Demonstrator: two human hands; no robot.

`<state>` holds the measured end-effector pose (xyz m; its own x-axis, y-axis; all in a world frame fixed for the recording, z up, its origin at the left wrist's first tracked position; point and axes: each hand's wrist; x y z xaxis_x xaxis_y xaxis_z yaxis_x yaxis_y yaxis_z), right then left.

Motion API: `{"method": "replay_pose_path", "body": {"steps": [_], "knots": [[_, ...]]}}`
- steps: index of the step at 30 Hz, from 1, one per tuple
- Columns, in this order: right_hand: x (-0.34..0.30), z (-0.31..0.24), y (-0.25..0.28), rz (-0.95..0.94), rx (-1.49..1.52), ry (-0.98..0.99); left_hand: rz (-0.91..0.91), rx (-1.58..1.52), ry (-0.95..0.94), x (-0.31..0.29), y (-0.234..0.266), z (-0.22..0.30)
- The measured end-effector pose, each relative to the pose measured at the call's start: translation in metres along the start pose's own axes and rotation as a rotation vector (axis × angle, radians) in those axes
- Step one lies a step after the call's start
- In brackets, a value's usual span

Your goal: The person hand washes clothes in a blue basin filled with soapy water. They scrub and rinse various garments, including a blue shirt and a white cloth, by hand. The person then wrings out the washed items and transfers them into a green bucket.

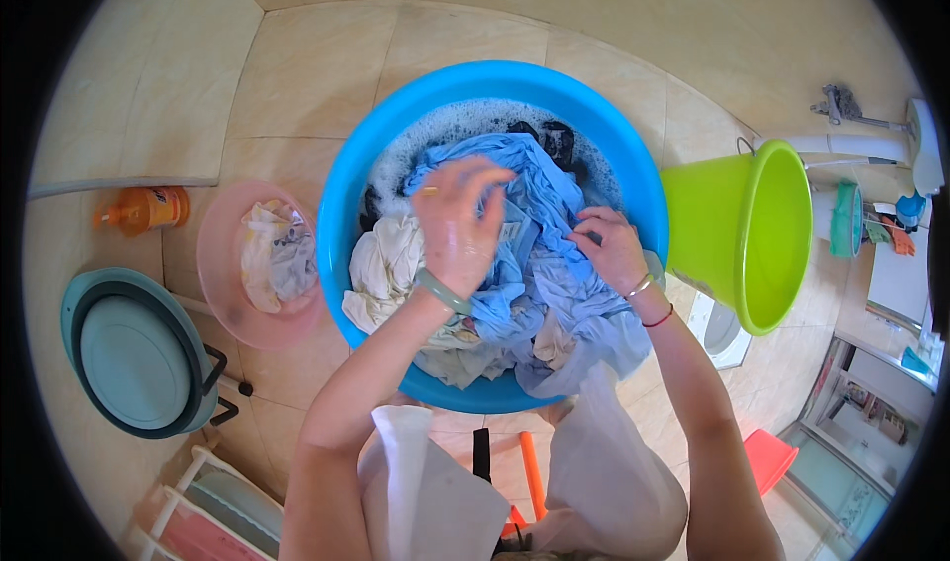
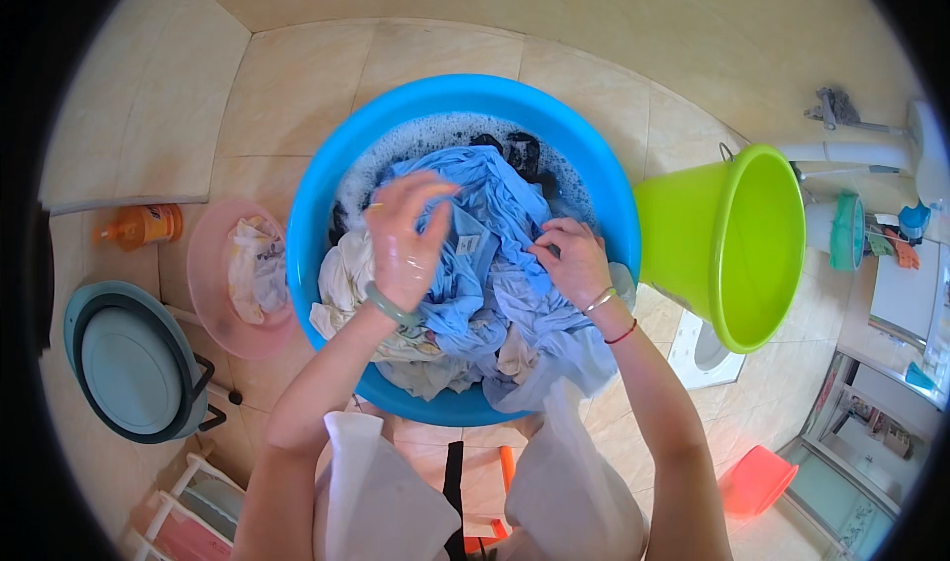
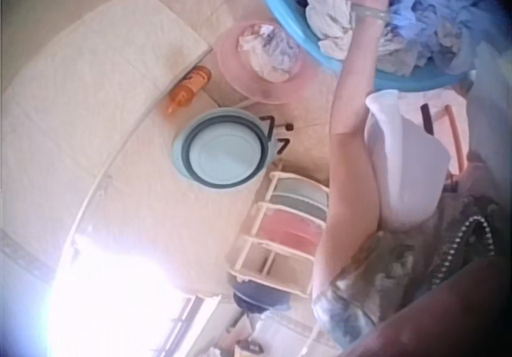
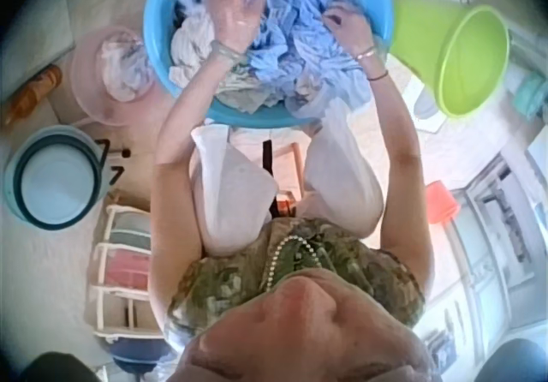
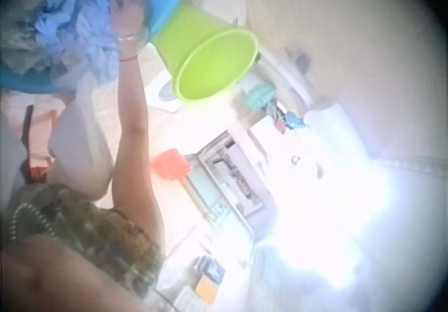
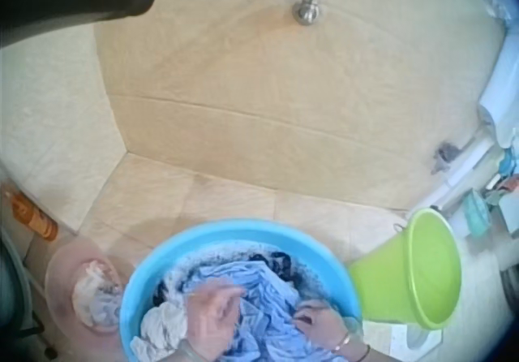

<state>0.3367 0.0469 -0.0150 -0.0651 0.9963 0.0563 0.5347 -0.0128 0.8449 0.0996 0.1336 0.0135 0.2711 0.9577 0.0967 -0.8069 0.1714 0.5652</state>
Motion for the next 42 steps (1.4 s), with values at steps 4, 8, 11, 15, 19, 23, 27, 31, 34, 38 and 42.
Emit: {"method": "replay_pose_path", "body": {"steps": [4,8,11,15,19,23,27,31,34,38,42], "knots": [[0.013,-0.025,0.015,0.063,0.403,-0.393,-0.156,0.098,-0.165,-0.009,-0.022,0.025],[0.037,-0.054,0.049,0.171,0.811,-0.585,-0.198,-0.161,-0.122,-0.005,-0.031,0.021],[0.043,-0.059,0.065,0.21,1.19,-0.688,-0.335,-0.508,0.3,0.005,-0.014,0.036],[0.049,-0.076,0.078,0.084,1.48,-0.552,-0.344,-0.903,0.424,0.012,-0.004,0.011],[0.047,-0.068,0.054,-0.039,1.094,-0.467,-0.339,-1.061,0.705,0.009,0.004,0.029],[0.048,-0.071,0.027,0.074,1.117,-0.371,-0.28,-0.637,0.324,0.007,0.005,0.046],[0.05,-0.08,0.033,0.146,1.045,-0.324,-0.159,-0.567,0.229,0.009,0.007,0.034],[0.046,-0.07,0.041,0.246,1.064,-0.341,-0.161,-0.854,0.619,0.016,0.015,0.012],[0.041,-0.058,0.047,0.318,1.175,-0.34,-0.041,-1.323,0.696,0.021,0.027,0.003],[0.034,-0.059,0.043,0.255,1.253,-0.358,-0.131,-1.424,0.692,0.023,0.035,0.024],[0.041,-0.074,0.041,0.105,1.037,-0.433,-0.13,-1.166,0.671,0.02,0.027,0.029]]}}
Point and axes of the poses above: each hand's wrist, its own x-axis towards the middle knuckle, its own y-axis out of the back of the hand, z = x × y, and after that the axes turned 2 degrees about y, right-handed
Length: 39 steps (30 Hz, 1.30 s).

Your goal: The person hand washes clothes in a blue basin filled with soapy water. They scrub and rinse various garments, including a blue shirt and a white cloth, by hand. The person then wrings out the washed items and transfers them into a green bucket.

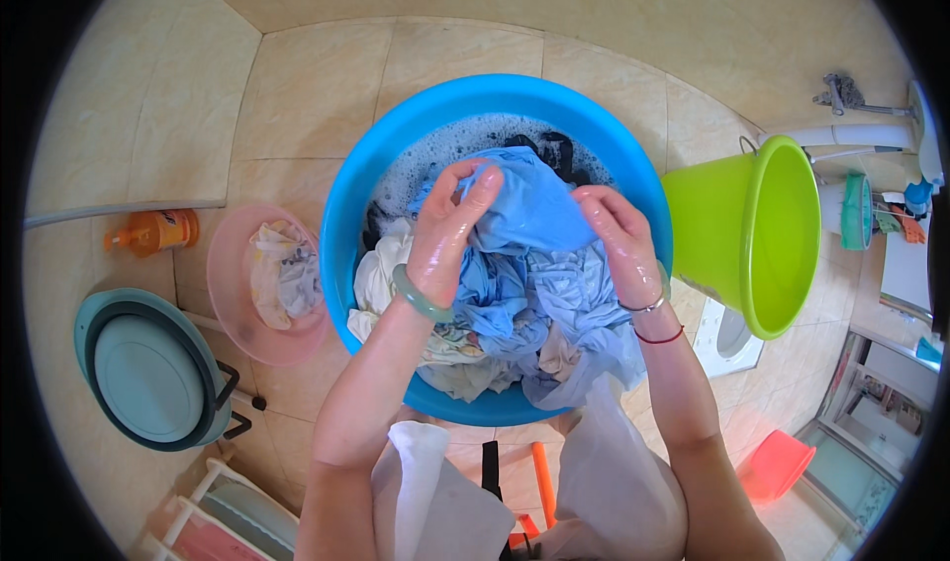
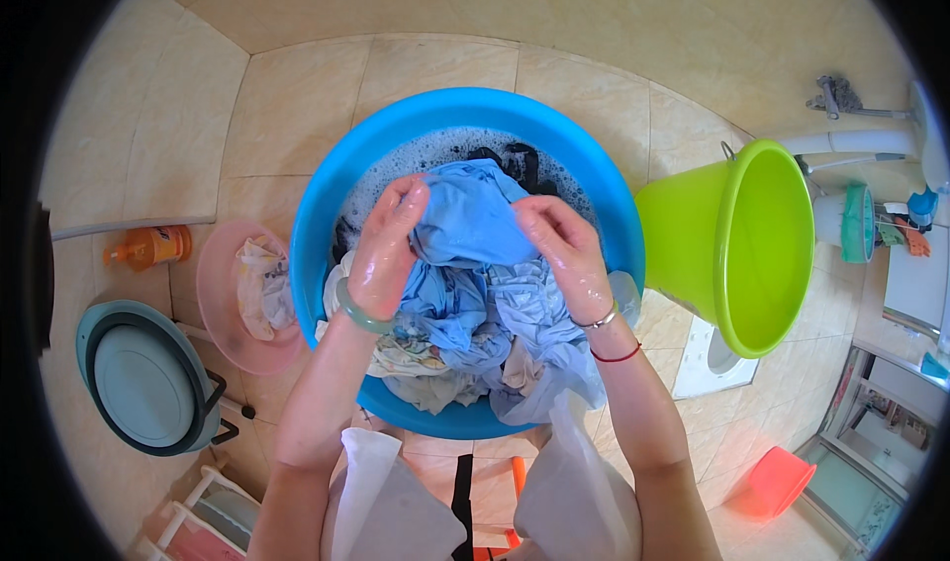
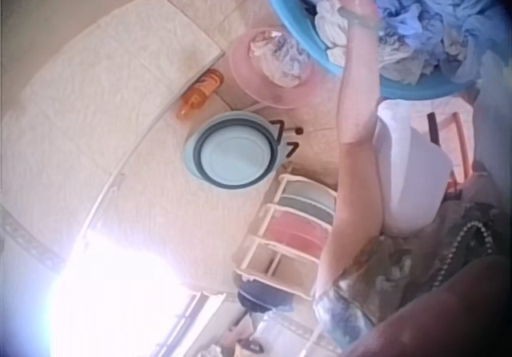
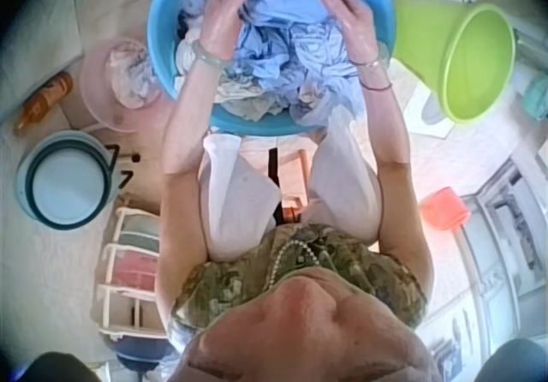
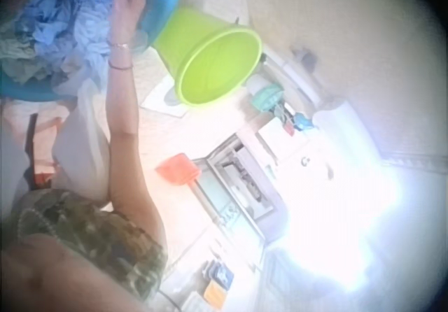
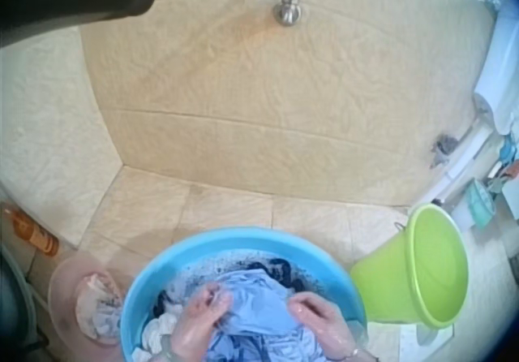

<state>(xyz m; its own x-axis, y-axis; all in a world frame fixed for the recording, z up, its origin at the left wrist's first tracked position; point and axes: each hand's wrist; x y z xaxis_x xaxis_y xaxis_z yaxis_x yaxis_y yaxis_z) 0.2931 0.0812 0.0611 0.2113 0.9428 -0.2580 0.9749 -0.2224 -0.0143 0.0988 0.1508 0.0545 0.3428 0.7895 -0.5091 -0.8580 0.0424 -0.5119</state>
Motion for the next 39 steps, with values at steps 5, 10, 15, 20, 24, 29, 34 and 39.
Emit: {"method": "replay_pose_path", "body": {"steps": [5,10,15,20,24,29,34,39], "knots": [[-0.001,0.005,0.001,-0.132,-0.059,-0.114,0.033,0.053,-0.078,0.003,0.008,-0.007],[0.0,0.01,0.004,0.03,0.038,-0.023,0.028,0.298,-0.163,0.001,0.008,-0.005],[-0.003,-0.018,-0.013,0.044,-0.202,0.24,-0.034,0.61,-0.297,-0.003,-0.007,-0.008],[-0.011,-0.023,-0.018,0.11,-0.374,0.397,-0.015,0.529,-0.234,-0.004,-0.001,-0.005],[-0.002,-0.007,-0.01,0.228,-0.197,0.295,-0.097,0.397,-0.172,-0.008,0.009,0.0],[0.008,0.007,-0.013,0.344,-0.401,0.341,-0.096,0.007,0.05,-0.007,0.001,0.002],[-0.015,-0.003,-0.061,0.151,-0.466,0.515,0.149,0.008,0.123,0.001,-0.012,-0.003],[-0.006,0.021,-0.086,-0.084,-0.769,0.875,-0.136,-0.526,0.187,0.016,0.004,-0.067]]}}
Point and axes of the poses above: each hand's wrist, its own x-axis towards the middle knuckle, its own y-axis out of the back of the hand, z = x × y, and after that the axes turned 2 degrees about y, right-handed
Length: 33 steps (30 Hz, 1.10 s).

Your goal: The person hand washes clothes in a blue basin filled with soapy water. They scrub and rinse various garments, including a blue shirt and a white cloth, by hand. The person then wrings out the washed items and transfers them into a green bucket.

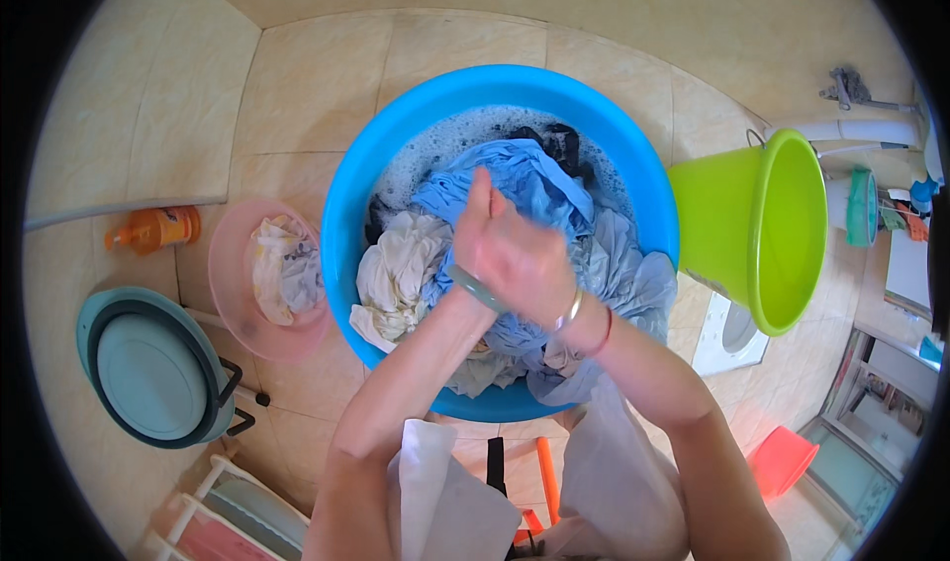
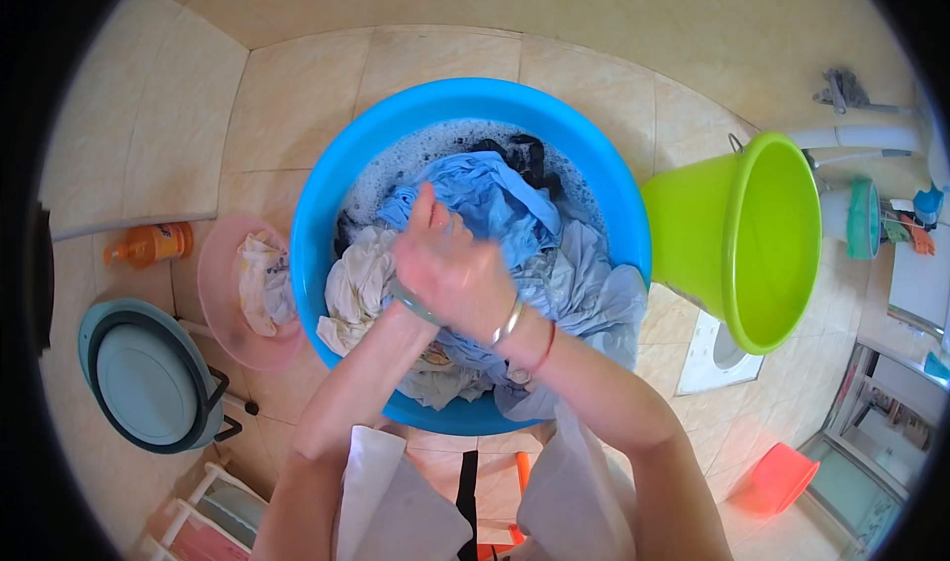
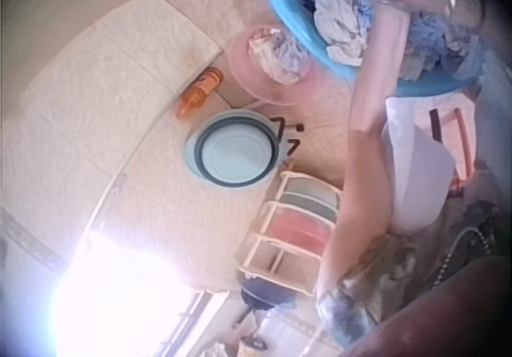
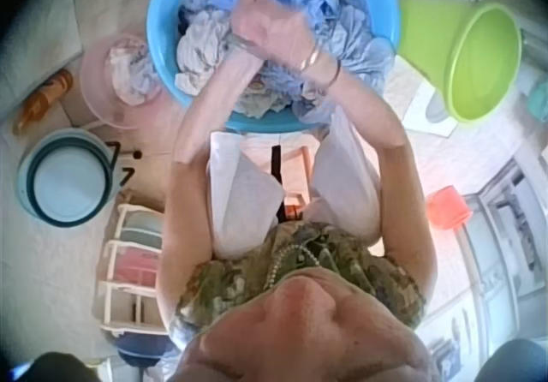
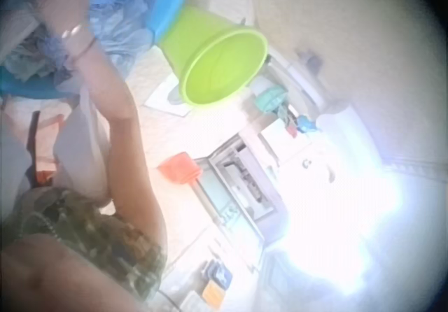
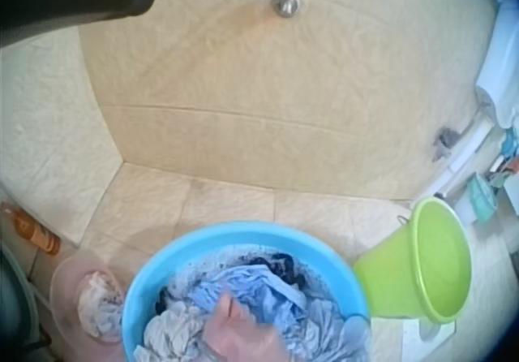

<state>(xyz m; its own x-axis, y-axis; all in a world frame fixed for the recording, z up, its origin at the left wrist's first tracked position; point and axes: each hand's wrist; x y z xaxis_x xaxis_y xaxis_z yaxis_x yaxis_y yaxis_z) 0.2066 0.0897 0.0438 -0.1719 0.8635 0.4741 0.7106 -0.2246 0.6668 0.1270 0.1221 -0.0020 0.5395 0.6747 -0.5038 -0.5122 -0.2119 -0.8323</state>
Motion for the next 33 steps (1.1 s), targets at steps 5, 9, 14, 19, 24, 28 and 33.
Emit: {"method": "replay_pose_path", "body": {"steps": [5,9,14,19,24,28,33], "knots": [[0.016,0.061,-0.007,0.07,-0.005,-0.501,0.473,0.286,-0.063,-0.006,-0.031,-0.021],[0.003,-0.006,-0.016,0.09,-0.001,-0.208,-0.362,-0.12,0.055,0.01,0.051,-0.007],[-0.001,-0.014,-0.013,-0.12,-0.027,-0.169,0.122,-0.051,0.063,0.004,0.042,-0.003],[0.003,0.073,-0.014,0.005,-0.194,-0.333,0.415,0.166,0.032,-0.006,-0.007,-0.028],[-0.011,-0.009,-0.017,-0.028,-0.135,-0.154,-0.016,0.13,-0.042,0.009,0.051,-0.017],[-0.01,-0.023,-0.007,-0.083,0.072,-0.194,0.149,-0.007,0.081,0.001,0.026,-0.007],[0.01,0.055,-0.006,0.036,-0.09,-0.397,0.373,-0.036,0.081,-0.013,-0.01,-0.038]]}}
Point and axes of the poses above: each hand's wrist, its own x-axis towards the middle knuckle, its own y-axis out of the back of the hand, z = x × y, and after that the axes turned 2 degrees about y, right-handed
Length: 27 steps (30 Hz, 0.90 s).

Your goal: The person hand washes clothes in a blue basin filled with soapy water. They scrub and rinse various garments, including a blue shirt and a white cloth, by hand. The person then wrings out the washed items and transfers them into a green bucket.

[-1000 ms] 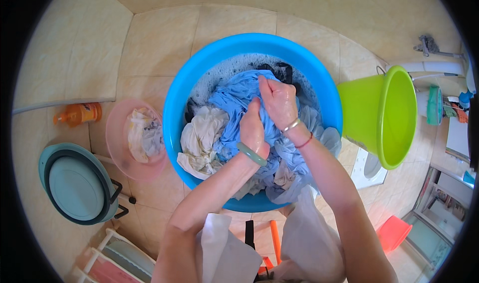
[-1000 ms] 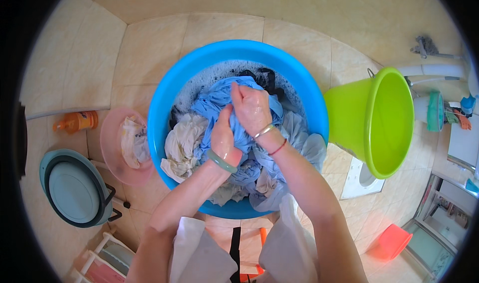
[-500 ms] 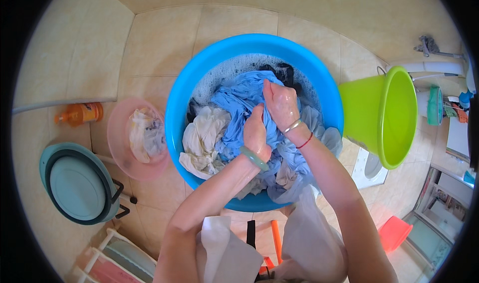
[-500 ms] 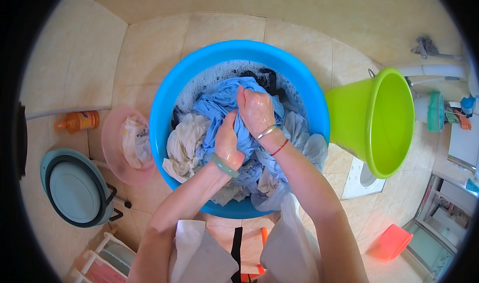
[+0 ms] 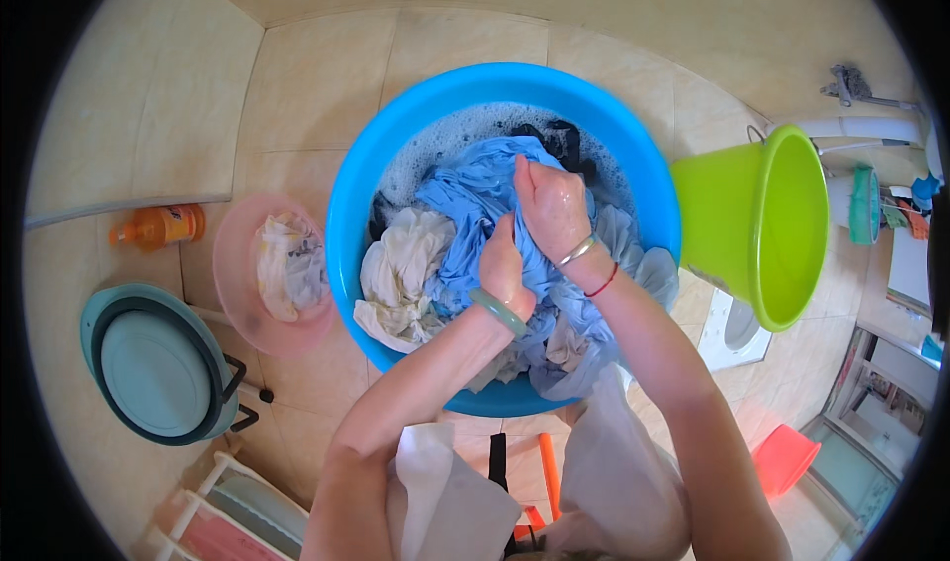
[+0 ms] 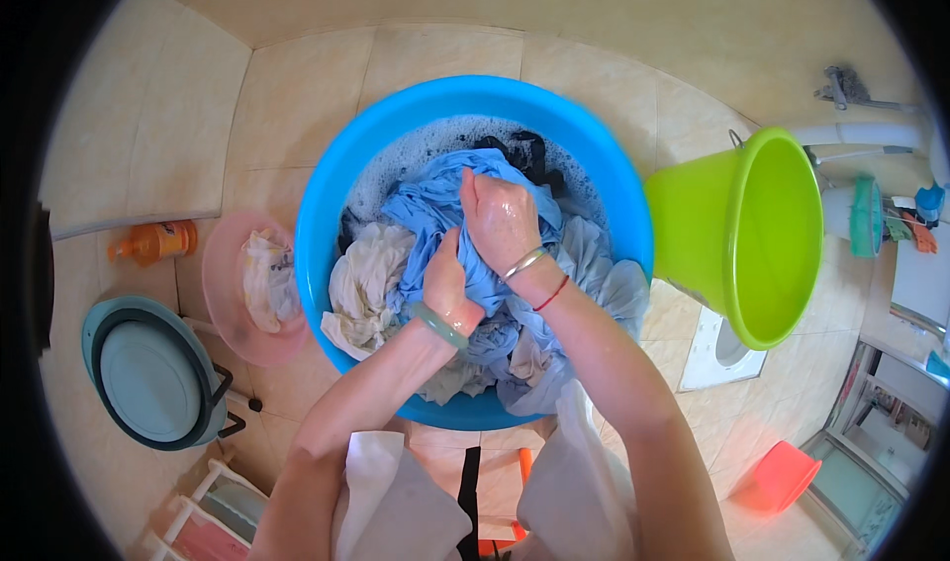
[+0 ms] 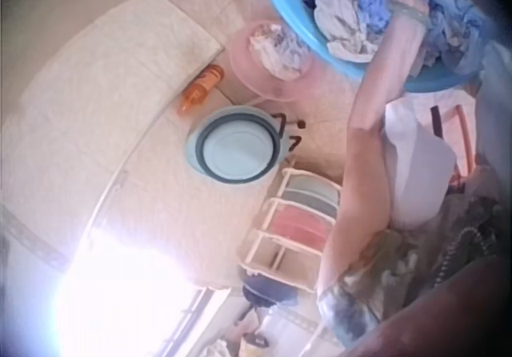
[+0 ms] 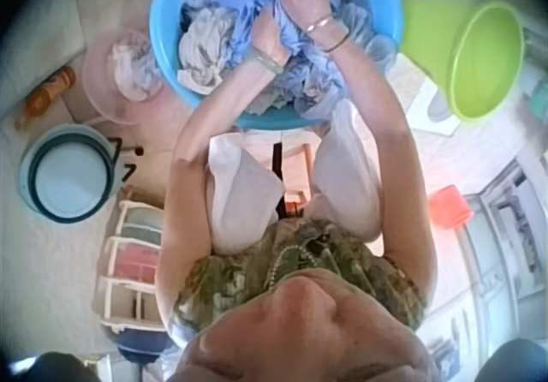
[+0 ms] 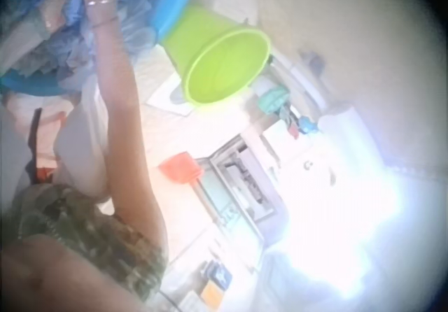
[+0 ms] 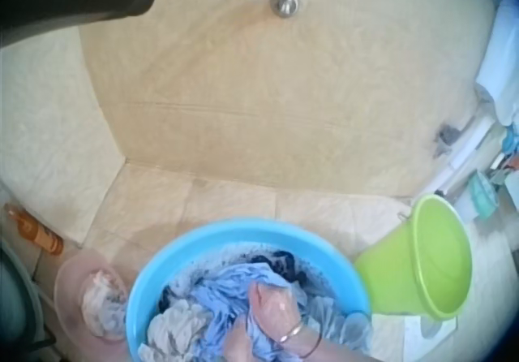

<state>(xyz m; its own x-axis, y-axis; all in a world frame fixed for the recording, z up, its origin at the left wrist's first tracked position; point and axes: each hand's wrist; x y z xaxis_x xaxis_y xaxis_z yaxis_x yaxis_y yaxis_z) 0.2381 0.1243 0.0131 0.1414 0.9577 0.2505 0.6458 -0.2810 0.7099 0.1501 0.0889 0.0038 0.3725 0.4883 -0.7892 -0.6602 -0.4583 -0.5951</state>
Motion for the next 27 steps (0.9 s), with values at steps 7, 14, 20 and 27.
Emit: {"method": "replay_pose_path", "body": {"steps": [7,14,20,27], "knots": [[-0.054,-0.078,0.006,-0.102,0.084,0.277,-0.612,-0.016,0.083,0.049,0.075,0.044],[0.004,0.036,0.01,0.046,-0.256,0.216,0.037,0.336,-0.125,-0.015,-0.027,0.035],[-0.008,0.002,0.065,0.144,-0.44,0.272,-0.107,0.933,-0.736,-0.012,0.018,0.092],[-0.073,-0.012,0.036,-0.463,0.15,0.034,-0.099,1.051,-0.34,-0.033,0.044,0.11]]}}
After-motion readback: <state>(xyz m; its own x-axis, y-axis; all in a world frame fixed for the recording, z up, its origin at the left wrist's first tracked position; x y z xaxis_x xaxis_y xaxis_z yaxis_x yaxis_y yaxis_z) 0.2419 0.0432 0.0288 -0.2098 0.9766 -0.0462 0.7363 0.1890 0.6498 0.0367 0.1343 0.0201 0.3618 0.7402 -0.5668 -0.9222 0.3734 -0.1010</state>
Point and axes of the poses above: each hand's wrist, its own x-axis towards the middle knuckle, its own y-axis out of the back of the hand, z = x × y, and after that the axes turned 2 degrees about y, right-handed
